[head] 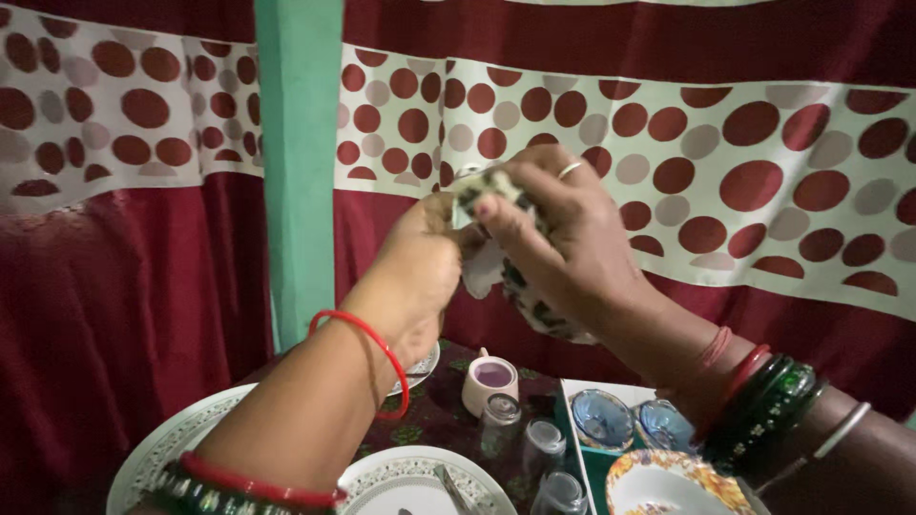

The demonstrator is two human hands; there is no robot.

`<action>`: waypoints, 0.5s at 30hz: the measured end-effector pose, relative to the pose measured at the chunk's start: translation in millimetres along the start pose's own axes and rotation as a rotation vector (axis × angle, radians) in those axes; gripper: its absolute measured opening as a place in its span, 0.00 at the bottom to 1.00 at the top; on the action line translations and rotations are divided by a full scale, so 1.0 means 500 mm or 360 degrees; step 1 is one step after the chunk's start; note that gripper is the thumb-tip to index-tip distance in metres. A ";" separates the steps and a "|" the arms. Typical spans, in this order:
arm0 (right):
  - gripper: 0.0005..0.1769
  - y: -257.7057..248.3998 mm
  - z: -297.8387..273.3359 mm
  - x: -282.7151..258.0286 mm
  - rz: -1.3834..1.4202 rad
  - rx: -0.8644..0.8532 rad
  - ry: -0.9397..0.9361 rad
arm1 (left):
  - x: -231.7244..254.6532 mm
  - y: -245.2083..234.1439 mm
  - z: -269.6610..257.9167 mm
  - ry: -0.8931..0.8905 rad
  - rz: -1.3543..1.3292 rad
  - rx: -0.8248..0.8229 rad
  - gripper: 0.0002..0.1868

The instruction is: The person wipes various pieces of tableware with a patterned cloth, including a blue bowl, a small bowl, a spoon, and several glasses. The items are handled one at a time and placed back on the table after being wiped.

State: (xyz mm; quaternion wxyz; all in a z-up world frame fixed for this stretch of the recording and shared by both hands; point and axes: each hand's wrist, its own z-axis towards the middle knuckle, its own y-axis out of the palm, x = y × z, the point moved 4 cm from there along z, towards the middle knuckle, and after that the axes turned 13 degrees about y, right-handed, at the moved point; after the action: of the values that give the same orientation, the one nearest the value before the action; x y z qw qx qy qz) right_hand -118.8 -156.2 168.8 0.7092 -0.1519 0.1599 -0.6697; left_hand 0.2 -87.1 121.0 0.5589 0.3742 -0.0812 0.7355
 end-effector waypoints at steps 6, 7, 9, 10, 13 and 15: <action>0.21 0.004 0.072 0.076 0.0489 -0.0195 0.1248 | 0.029 0.015 -0.014 0.0094 0.0331 -0.0078 0.19; 0.19 0.003 0.078 0.071 0.0525 -0.0169 0.1263 | 0.033 0.010 -0.013 0.0099 0.0391 -0.0056 0.18; 0.17 0.004 0.062 0.034 0.0319 -0.0042 0.0867 | 0.035 0.002 -0.008 0.0098 0.0510 -0.0009 0.18; 0.16 0.008 0.046 0.009 0.0217 0.0028 0.0670 | 0.036 -0.003 -0.007 0.0098 0.0467 0.0023 0.19; 0.17 0.010 0.029 -0.047 -0.0115 0.0329 0.0103 | 0.040 -0.016 -0.015 0.0074 0.0434 0.0069 0.19; 0.18 0.018 0.045 -0.019 0.0199 0.0133 0.0582 | 0.041 -0.024 -0.025 0.0031 0.0531 0.0012 0.15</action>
State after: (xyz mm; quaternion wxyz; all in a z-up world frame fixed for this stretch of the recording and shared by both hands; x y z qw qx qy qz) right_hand -101.5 -146.3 185.7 0.7141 0.0121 0.2674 -0.6469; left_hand 3.0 -60.3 121.6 0.4285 0.3503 -0.1340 0.8220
